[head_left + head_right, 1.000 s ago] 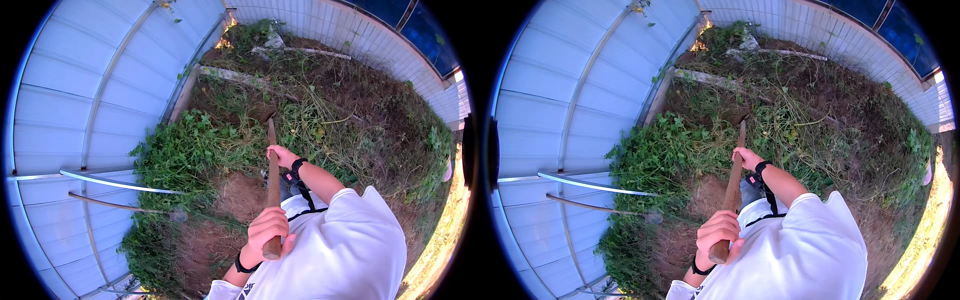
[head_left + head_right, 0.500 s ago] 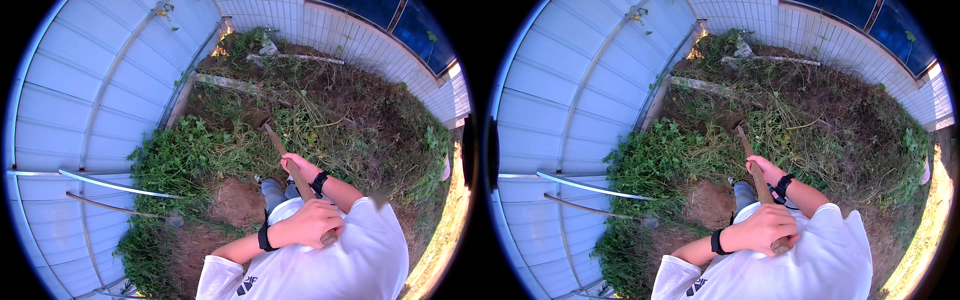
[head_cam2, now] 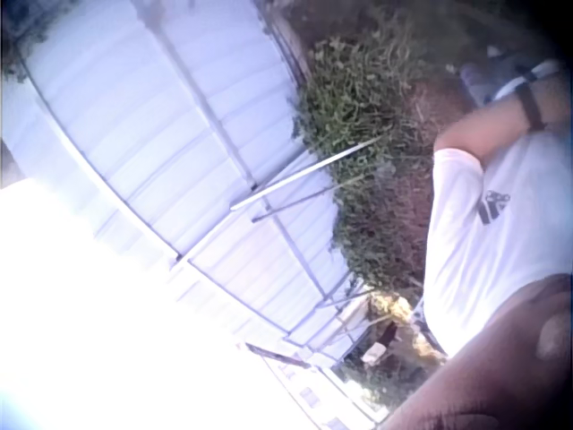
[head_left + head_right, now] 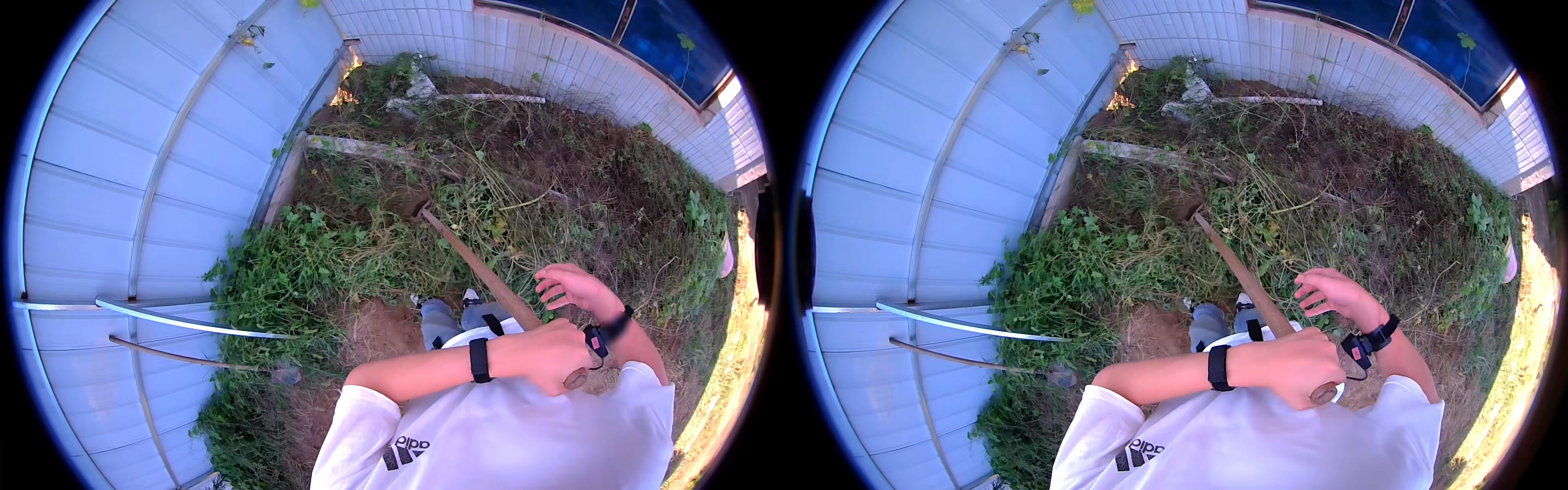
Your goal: The person clears vegetation from a patch of dirt using a hoe to scrape the ground and a stick to pull vines aside.
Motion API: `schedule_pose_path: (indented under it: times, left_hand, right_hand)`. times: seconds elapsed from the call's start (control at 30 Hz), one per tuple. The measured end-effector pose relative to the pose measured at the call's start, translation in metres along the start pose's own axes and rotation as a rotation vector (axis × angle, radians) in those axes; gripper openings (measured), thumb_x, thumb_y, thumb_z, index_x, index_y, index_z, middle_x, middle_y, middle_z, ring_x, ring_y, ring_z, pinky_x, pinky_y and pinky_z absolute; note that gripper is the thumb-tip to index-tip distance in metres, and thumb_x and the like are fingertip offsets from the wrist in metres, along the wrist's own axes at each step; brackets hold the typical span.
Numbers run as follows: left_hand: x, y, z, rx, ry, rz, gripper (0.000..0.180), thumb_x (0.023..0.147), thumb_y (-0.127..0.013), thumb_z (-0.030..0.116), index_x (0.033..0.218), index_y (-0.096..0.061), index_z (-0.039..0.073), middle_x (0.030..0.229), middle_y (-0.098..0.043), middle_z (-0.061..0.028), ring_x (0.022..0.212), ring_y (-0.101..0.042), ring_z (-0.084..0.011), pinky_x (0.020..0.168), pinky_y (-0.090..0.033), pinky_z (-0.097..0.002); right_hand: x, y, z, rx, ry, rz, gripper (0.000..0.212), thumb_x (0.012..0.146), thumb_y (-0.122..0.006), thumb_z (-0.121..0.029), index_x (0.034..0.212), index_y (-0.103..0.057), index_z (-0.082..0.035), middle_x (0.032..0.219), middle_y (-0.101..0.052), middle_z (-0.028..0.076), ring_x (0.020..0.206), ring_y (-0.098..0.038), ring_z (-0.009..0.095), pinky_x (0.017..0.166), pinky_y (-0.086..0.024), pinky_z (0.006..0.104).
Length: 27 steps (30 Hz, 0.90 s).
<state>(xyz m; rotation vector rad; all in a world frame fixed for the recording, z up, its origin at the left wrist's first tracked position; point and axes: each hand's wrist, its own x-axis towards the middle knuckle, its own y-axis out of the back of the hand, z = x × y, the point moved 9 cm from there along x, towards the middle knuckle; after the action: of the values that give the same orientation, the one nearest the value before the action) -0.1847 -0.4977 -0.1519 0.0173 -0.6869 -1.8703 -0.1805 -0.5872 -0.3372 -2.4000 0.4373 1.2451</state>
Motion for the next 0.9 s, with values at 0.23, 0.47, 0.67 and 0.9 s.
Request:
schedule_pose_path:
  times: [0.23, 0.47, 0.67, 0.9]
  left_hand:
    - [0.043, -0.044, -0.024, -0.019, -0.016, -0.116, 0.012, 0.060, -0.069, 0.017, 0.062, -0.063, 0.007, 0.054, -0.057, -0.0116, 0.055, -0.058, -0.0335, 0.052, -0.044, -0.0438]
    - [0.079, -0.113, -0.063, -0.093, -0.033, -0.056, 0.013, 0.062, -0.070, 0.016, 0.068, -0.066, 0.005, 0.059, -0.059, -0.0153, 0.063, -0.062, -0.0365, 0.057, -0.049, -0.0472]
    - [0.099, -0.169, -0.087, -0.129, 0.038, -0.249, 0.011, 0.060, -0.068, 0.015, 0.064, -0.064, 0.005, 0.059, -0.060, -0.0169, 0.061, -0.062, -0.0388, 0.055, -0.049, -0.0471]
    - [0.096, -0.300, -0.152, -0.010, 0.239, -0.404, 0.026, 0.066, -0.069, 0.013, 0.091, -0.066, 0.008, 0.088, -0.067, -0.0157, 0.090, -0.065, -0.0348, 0.075, -0.050, -0.0475]
  right_hand:
    - [-0.117, 0.048, 0.002, -0.059, 0.122, 0.122, 0.039, 0.096, -0.054, -0.036, 0.119, -0.056, -0.004, 0.098, -0.064, 0.009, 0.084, -0.065, 0.016, 0.068, -0.058, 0.0332]
    - [-0.184, 0.075, 0.061, -0.286, 0.068, 0.268, 0.047, 0.096, -0.055, -0.040, 0.120, -0.055, 0.000, 0.097, -0.065, 0.010, 0.086, -0.065, 0.018, 0.068, -0.057, 0.0321]
    - [-0.208, 0.080, 0.118, -0.169, -0.064, 0.450, 0.043, 0.087, -0.068, -0.026, 0.113, -0.055, 0.006, 0.087, -0.066, 0.014, 0.067, -0.066, 0.017, 0.055, -0.057, 0.0293]
    - [-0.202, 0.128, 0.219, 0.114, 0.109, 0.746, 0.038, 0.086, -0.069, -0.016, 0.113, -0.055, 0.007, 0.083, -0.067, 0.013, 0.059, -0.064, 0.016, 0.051, -0.056, 0.0275]
